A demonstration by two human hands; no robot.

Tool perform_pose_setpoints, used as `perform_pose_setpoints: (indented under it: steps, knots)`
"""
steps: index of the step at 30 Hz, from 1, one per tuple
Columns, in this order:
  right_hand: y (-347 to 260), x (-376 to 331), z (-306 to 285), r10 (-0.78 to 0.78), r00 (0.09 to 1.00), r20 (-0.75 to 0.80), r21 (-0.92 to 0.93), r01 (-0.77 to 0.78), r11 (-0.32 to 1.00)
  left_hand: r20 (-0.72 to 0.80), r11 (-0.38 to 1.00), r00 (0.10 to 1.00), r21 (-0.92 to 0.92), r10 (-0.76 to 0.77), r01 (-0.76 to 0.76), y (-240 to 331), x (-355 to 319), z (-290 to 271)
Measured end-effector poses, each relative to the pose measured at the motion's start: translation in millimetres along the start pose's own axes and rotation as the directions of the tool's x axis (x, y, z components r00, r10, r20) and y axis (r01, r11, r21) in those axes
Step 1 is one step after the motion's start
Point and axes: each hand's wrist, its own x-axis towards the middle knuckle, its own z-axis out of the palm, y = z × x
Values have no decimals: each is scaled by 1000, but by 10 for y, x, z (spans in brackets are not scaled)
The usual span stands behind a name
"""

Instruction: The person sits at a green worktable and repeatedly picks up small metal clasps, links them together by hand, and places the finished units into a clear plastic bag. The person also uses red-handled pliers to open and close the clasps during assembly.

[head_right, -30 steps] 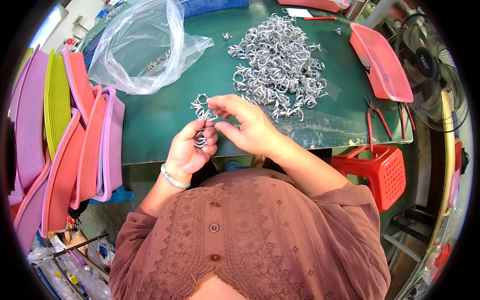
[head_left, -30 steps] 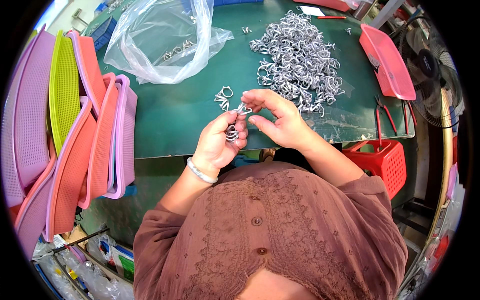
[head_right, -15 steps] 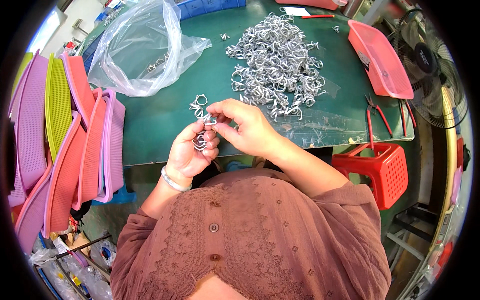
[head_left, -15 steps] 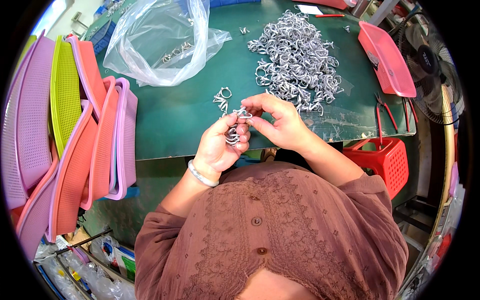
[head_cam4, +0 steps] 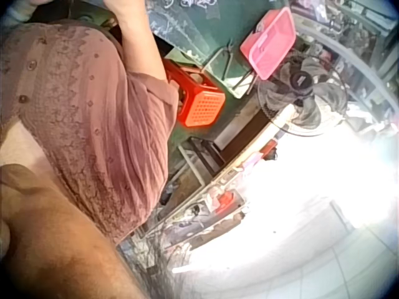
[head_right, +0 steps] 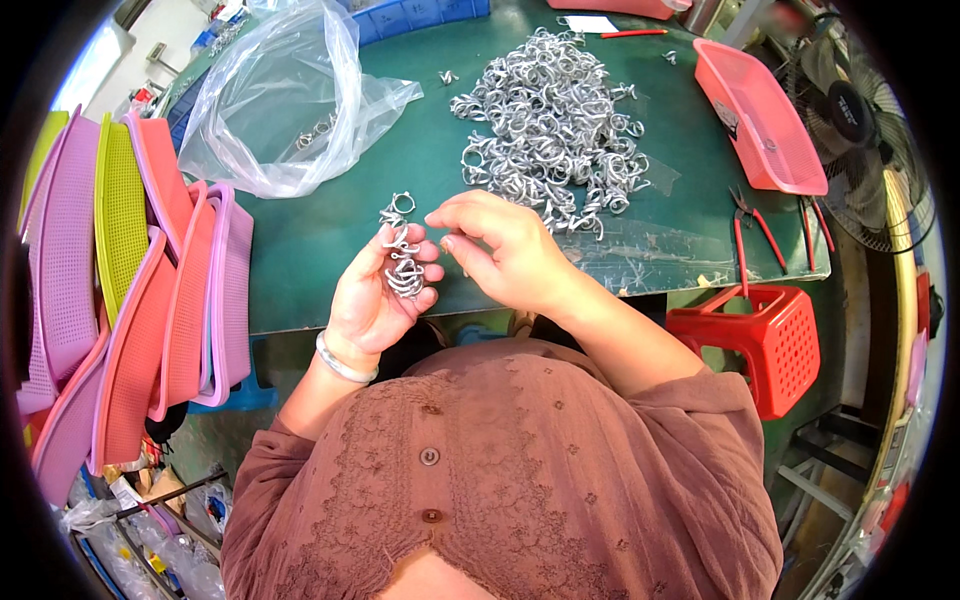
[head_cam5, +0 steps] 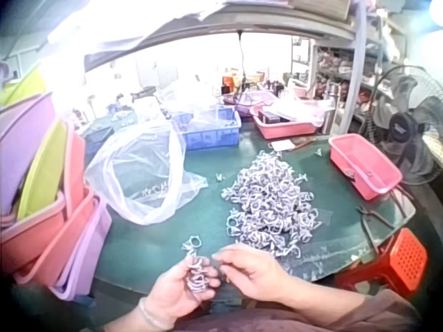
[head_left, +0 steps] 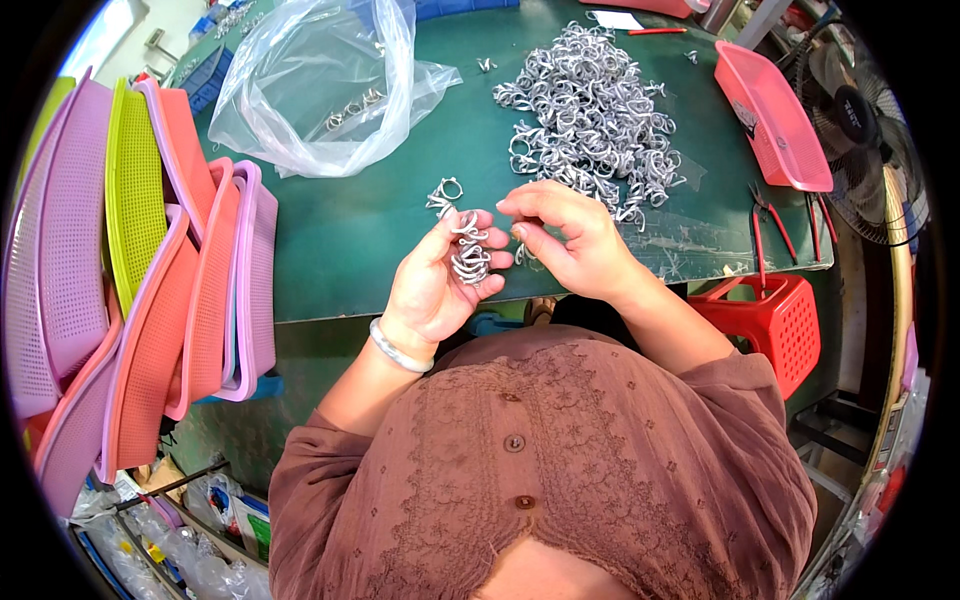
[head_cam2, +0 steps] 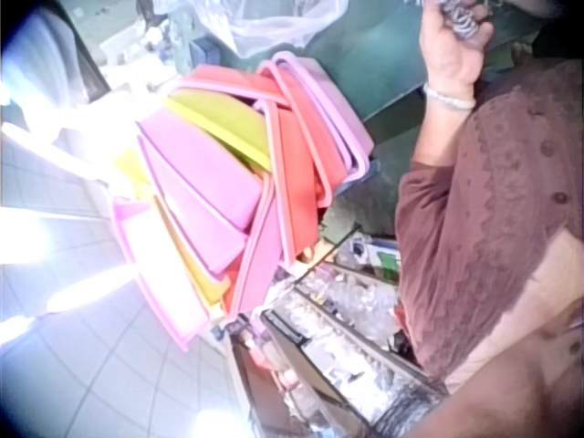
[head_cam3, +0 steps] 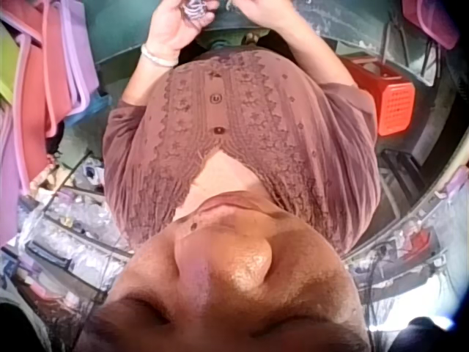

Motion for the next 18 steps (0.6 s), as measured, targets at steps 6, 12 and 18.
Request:
perform_pose_setpoints:
  steps: [6, 12, 18]
  knots:
    - [-19, -58, 11, -9, 1000, -26, 106, 12, 994, 76, 995, 996, -99, 38, -31, -48, 26, 47]
    - [-70, -65, 9, 30, 999, 30, 147, -34, 988, 98, 990, 995, -138, 37, -24, -57, 18, 112]
    - [-16, -73, 30, 3, 999, 36, 33, -4, 999, 191, 992, 982, -123, 14, 10, -61, 5, 113]
